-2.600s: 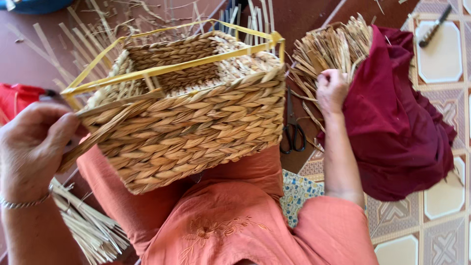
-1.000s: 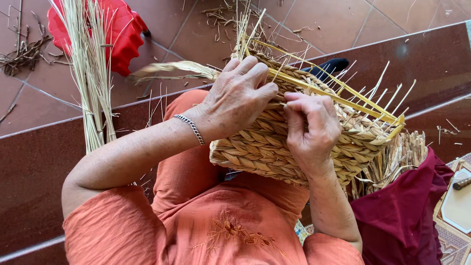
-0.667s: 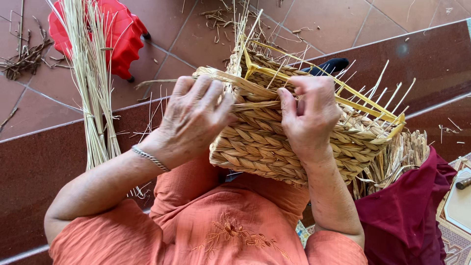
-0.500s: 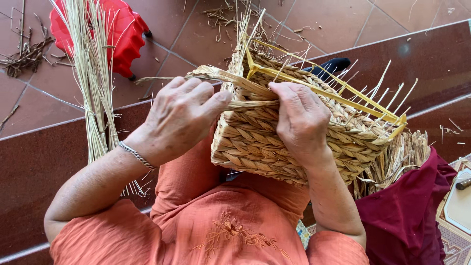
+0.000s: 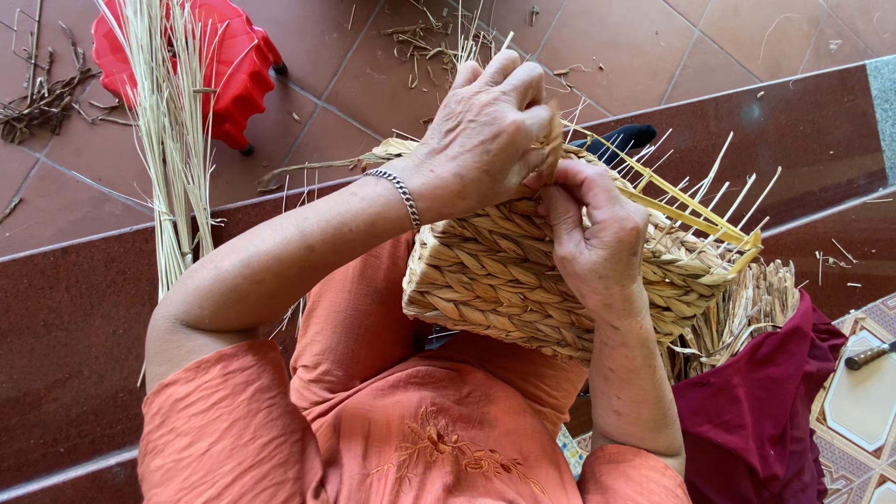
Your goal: The person weaves a rectangular basket by hand, interlacing dried palm leaves through a yellow frame. They repeatedly rotate the basket to work on different sides and tuck in loose strands to maintain a tight weave.
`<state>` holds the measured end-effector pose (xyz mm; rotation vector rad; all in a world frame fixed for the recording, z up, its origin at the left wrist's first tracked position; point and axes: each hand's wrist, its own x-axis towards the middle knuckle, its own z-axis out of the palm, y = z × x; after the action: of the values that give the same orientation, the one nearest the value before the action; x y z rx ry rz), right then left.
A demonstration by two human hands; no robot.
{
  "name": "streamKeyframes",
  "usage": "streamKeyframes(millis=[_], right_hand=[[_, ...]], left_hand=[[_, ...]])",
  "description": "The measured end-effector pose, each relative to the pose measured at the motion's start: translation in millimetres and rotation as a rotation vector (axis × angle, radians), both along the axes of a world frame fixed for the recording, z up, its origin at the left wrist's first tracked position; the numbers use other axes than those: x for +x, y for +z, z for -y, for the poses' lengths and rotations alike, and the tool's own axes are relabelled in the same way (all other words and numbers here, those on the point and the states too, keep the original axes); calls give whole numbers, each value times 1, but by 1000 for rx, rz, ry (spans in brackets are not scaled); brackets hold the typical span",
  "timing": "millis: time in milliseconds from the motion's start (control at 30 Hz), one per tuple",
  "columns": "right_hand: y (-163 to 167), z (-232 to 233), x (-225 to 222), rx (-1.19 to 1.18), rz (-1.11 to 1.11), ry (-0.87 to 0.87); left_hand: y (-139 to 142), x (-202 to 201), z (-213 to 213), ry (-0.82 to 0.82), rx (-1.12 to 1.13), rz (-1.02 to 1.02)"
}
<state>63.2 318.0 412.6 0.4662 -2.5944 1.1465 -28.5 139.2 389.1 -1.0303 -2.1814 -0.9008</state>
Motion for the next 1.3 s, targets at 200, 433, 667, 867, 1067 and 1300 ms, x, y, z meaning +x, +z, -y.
streamKeyframes(millis=[200,433,667,867,1067,1300], right_hand=[[-5,0,-10,-154,-41,13],[1,12,-12,190,-227,74],[0,-15,6,-76,-128,91],[-28,-175,93,-593,-335,-438],[-123,-353,149,-463,-36,-942],[-245,-386,172,415,97,-925]], left_hand=[[-10,29,28,-254,214,317],[8,45,42,-137,19,-80],[-6,26,69,-76,-109,377],[-25,47,62,-129,50,749],[-61,65,81,-122,245,1073],[-113,75,126,24,151,1087]])
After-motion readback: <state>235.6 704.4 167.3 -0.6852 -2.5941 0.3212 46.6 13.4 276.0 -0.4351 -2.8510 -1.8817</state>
